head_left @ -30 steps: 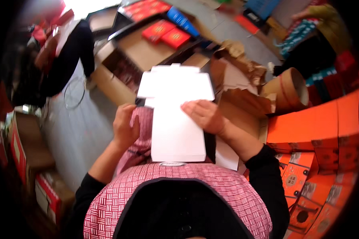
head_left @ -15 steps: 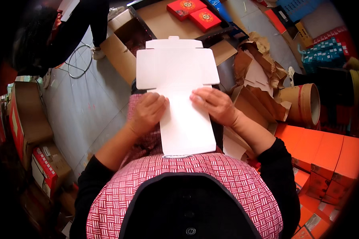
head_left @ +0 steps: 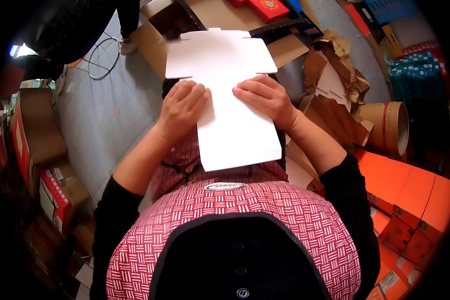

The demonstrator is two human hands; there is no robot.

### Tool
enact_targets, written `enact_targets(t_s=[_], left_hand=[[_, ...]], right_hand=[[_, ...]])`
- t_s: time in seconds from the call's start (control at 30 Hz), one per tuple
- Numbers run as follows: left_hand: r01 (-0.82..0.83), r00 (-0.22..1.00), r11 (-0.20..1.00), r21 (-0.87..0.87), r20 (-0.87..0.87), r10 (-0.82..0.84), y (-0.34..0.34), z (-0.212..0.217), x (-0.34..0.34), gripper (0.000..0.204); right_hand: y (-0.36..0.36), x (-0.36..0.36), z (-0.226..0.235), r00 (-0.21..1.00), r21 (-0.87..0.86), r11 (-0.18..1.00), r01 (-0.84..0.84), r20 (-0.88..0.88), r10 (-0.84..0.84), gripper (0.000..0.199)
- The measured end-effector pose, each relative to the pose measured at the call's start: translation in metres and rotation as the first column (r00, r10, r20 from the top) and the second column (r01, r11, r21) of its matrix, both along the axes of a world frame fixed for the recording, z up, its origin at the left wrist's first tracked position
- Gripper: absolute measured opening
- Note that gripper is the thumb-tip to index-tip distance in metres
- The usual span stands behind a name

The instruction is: The person folds flat white cardboard pieces into small boxes and inserts red paper packets into them. They place the completed boxes into a larger cardboard container. The person repeats this process multiple times.

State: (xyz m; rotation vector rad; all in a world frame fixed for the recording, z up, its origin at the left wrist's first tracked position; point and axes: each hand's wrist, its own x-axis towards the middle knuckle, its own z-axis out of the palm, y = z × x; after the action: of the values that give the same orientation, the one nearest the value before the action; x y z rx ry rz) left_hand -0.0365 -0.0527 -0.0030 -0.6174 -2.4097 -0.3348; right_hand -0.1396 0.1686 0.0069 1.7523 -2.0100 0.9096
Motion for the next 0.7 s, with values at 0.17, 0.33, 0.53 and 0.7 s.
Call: enact_targets(t_s=[0.17, 0.33, 0.53, 0.7], left_hand=[[0.043, 0.998, 0.999, -0.005, -0.049, -0.043, 0.002, -0.004, 0.003, 0.019], [0.043, 0.998, 0.999, 0.002, -0.05, -0.042, 0.003, -0.006, 0.008, 0.019], [0.01, 0.999, 0.99, 0.138, 0.041, -0.015, 0.004, -0.007, 0.011, 0.016], [-0.079, 0.973, 0.945, 0.318, 0.232, 0.003, 0.003, 0.01, 0.004, 0.02]], right_hand=[[0.016, 0.01, -0.004, 0.99, -0.027, 0.99, 0.139, -0.026, -0.14, 0.018], [0.022, 0.012, -0.011, 0.989, 0.021, 0.989, 0.149, -0.025, -0.149, 0.017], [0.017, 0.012, -0.002, 0.988, 0.092, 0.984, 0.153, -0.008, -0.153, 0.015], [0.012, -0.003, 0.003, 0.949, 0.173, 0.982, 0.073, 0.291, -0.122, 0.013]])
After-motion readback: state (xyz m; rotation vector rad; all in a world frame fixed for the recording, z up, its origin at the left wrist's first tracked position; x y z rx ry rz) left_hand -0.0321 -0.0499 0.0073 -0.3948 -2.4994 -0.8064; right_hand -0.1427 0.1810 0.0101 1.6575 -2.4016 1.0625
